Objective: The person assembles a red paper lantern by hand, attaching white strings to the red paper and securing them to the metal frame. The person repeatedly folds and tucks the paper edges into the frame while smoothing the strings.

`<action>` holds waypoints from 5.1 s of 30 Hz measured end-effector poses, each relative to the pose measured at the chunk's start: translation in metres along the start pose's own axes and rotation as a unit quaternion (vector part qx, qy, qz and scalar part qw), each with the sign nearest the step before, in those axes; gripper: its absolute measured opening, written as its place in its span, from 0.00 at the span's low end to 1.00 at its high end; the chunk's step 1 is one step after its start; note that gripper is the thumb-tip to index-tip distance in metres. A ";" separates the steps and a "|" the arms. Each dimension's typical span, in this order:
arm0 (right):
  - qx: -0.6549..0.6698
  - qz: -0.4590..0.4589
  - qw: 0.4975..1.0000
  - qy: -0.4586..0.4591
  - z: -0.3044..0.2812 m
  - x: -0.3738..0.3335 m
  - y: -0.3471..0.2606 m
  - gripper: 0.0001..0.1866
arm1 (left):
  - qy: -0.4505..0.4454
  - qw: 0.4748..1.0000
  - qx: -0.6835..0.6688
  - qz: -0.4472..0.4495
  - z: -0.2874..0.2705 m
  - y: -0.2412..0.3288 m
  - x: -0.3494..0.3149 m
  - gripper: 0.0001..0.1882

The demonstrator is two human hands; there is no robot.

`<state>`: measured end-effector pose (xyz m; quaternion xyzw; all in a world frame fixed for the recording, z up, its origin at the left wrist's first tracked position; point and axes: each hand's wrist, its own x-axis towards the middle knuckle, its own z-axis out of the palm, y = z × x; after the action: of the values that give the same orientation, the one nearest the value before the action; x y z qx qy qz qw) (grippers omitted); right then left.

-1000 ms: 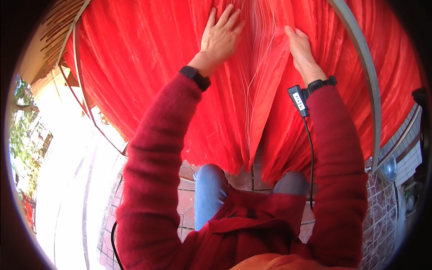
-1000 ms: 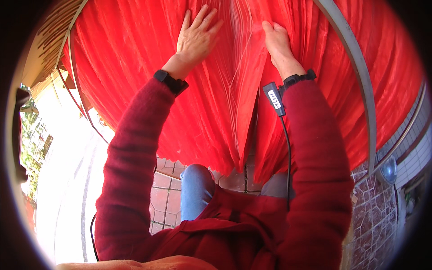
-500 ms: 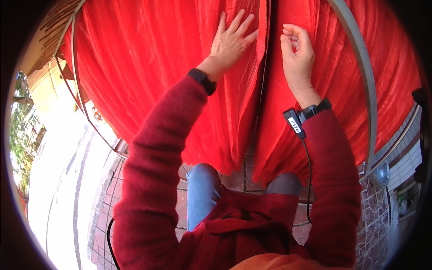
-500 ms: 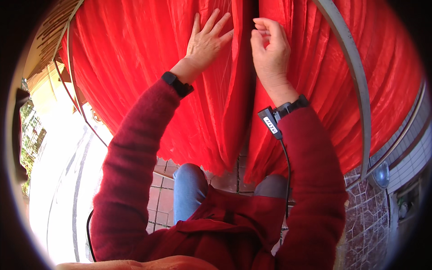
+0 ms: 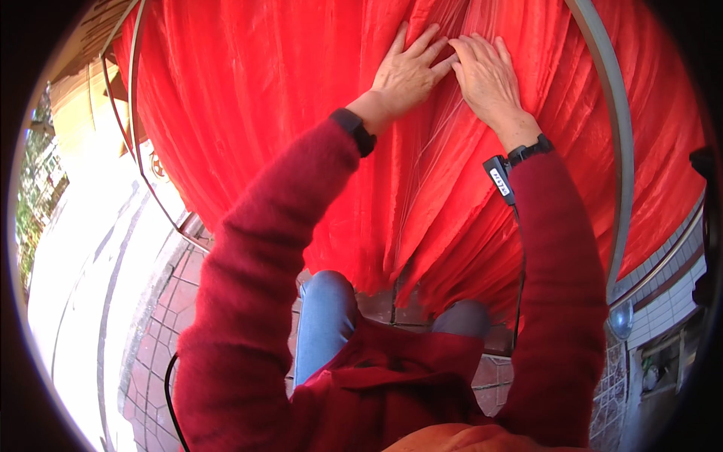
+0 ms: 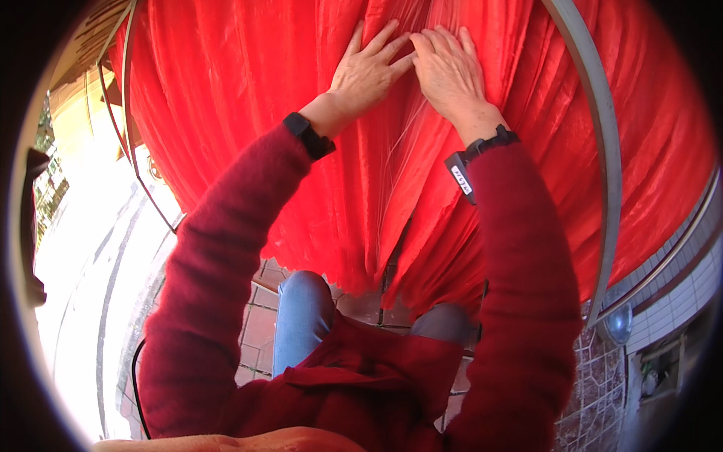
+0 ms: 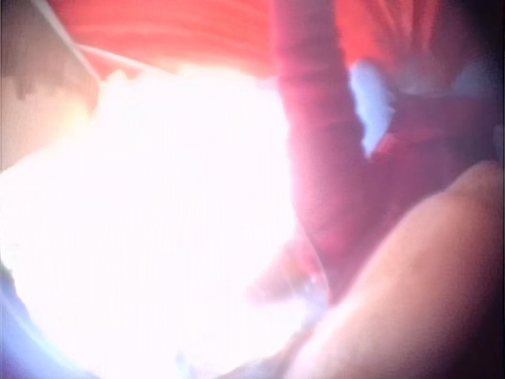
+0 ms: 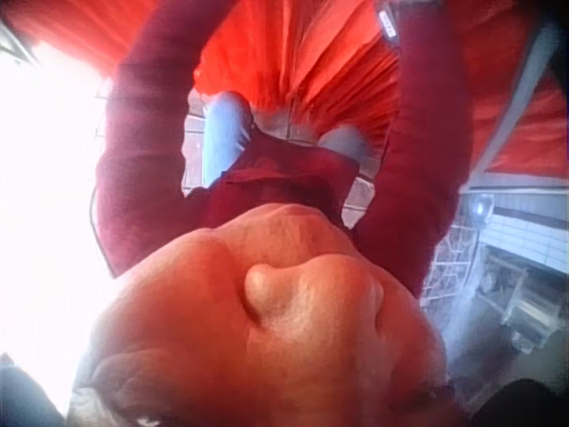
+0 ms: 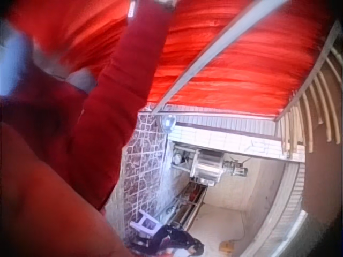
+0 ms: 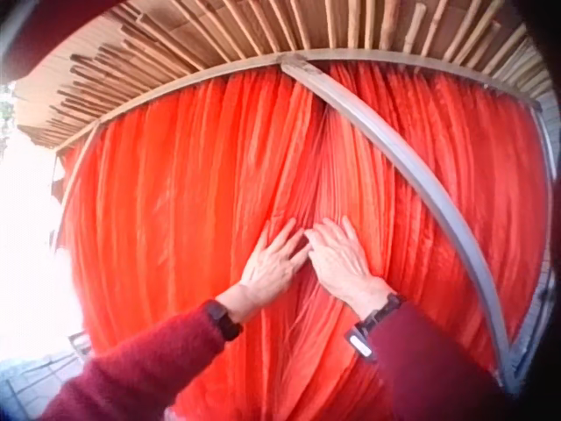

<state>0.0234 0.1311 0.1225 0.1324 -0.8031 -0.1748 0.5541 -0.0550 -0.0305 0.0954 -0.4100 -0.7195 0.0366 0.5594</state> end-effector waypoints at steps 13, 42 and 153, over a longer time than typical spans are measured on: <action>-0.233 -0.023 0.950 -0.207 -0.011 -0.022 0.023 0.33 | -0.018 0.999 0.037 -0.010 -0.001 -0.008 -0.006 0.28; -0.204 -0.087 0.952 -0.212 -0.014 -0.033 0.023 0.34 | -0.118 0.991 0.066 0.006 -0.015 -0.014 -0.005 0.31; -0.222 -0.195 0.885 -0.360 0.021 -0.130 -0.034 0.29 | -0.142 0.983 -0.024 0.114 0.028 0.066 -0.095 0.29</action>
<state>0.0497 0.1557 -0.0088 0.0881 -0.8457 -0.4883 0.1965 -0.0387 -0.0352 -0.0230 -0.4931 -0.7409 0.1405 0.4337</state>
